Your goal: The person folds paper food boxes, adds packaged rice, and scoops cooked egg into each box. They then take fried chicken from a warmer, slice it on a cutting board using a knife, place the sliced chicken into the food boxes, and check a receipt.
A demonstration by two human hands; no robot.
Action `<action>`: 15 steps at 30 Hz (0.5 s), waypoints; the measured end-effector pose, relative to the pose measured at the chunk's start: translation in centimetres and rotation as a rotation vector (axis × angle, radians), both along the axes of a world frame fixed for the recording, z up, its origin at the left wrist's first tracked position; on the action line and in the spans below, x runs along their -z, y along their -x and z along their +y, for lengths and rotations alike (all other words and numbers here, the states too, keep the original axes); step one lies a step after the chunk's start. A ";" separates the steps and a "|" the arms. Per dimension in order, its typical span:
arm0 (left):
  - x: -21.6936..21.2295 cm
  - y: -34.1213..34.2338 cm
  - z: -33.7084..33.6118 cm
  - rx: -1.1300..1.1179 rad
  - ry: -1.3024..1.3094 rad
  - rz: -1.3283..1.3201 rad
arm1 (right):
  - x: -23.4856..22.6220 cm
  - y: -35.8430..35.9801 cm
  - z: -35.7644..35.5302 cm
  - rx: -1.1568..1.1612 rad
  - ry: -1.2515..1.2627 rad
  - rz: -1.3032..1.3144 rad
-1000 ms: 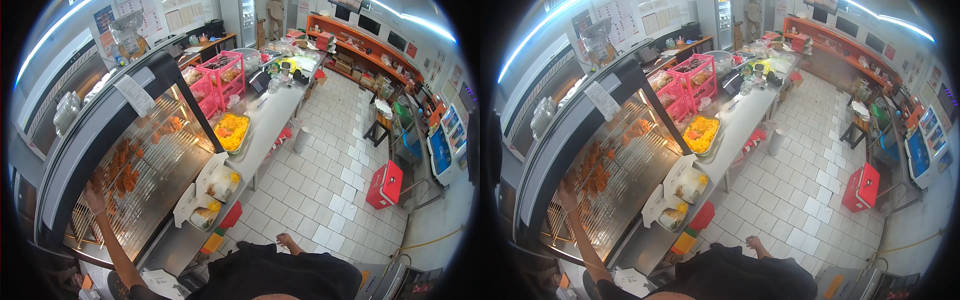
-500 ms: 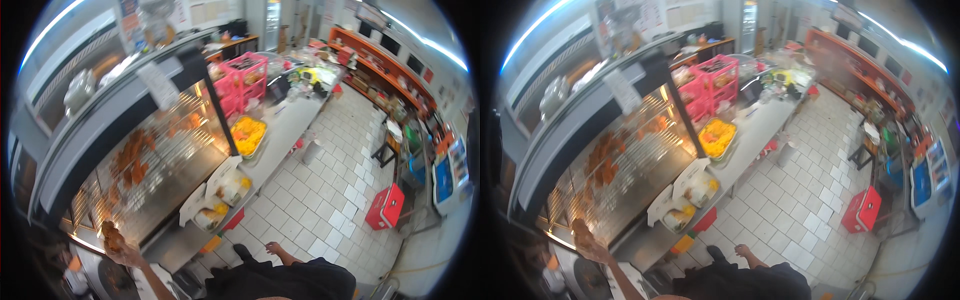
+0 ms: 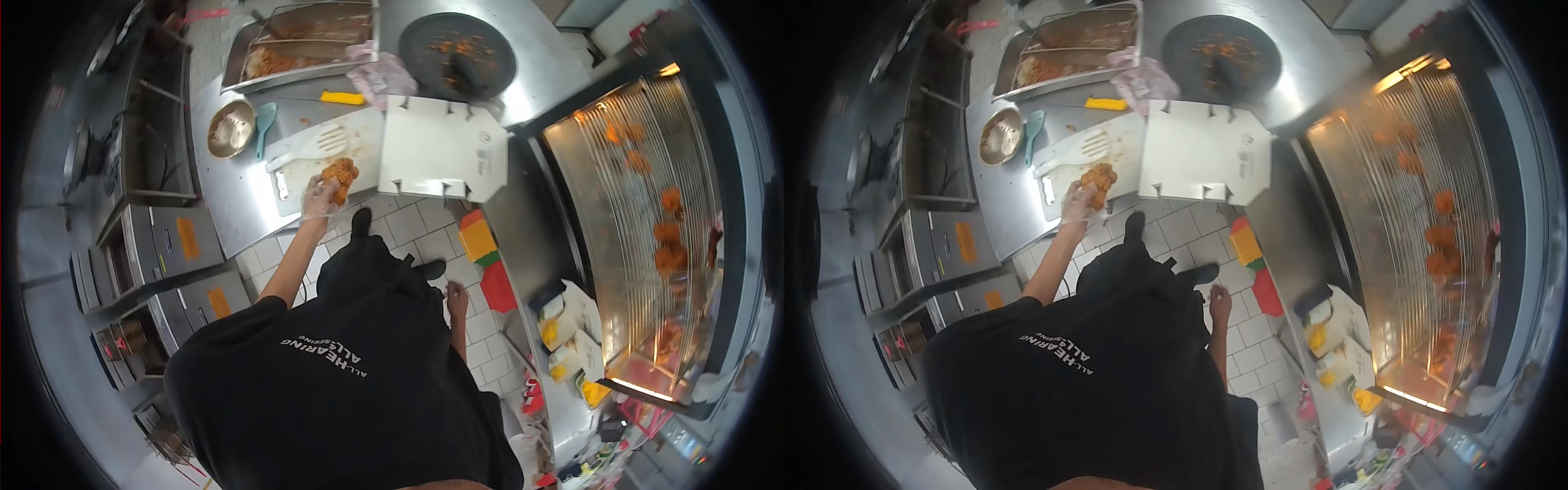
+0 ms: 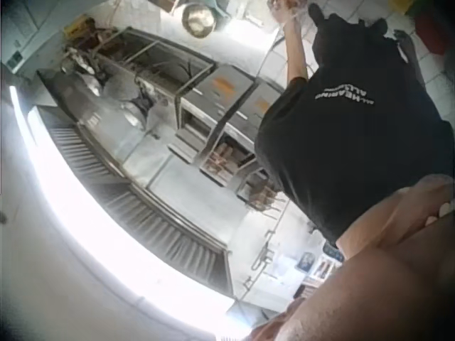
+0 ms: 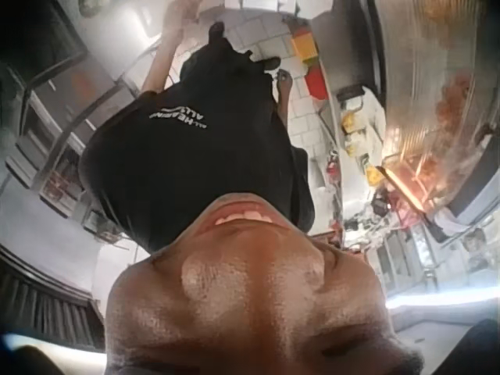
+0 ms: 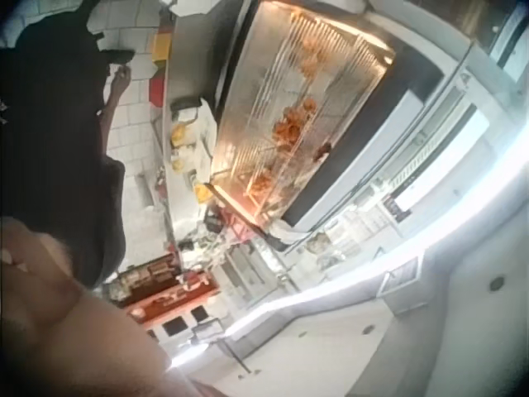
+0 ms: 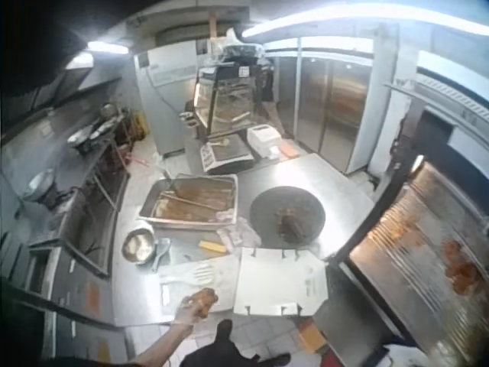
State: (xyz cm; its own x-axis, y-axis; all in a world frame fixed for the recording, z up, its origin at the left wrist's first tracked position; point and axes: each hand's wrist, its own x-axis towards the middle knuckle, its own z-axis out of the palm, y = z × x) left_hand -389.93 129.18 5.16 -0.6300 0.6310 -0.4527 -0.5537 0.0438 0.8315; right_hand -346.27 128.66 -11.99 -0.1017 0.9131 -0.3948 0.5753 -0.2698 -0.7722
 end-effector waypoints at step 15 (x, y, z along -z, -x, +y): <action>-1.1 20.0 -8.1 0.451 0.135 0.340 | -18.5 47.1 17.0 -0.883 -0.581 -0.169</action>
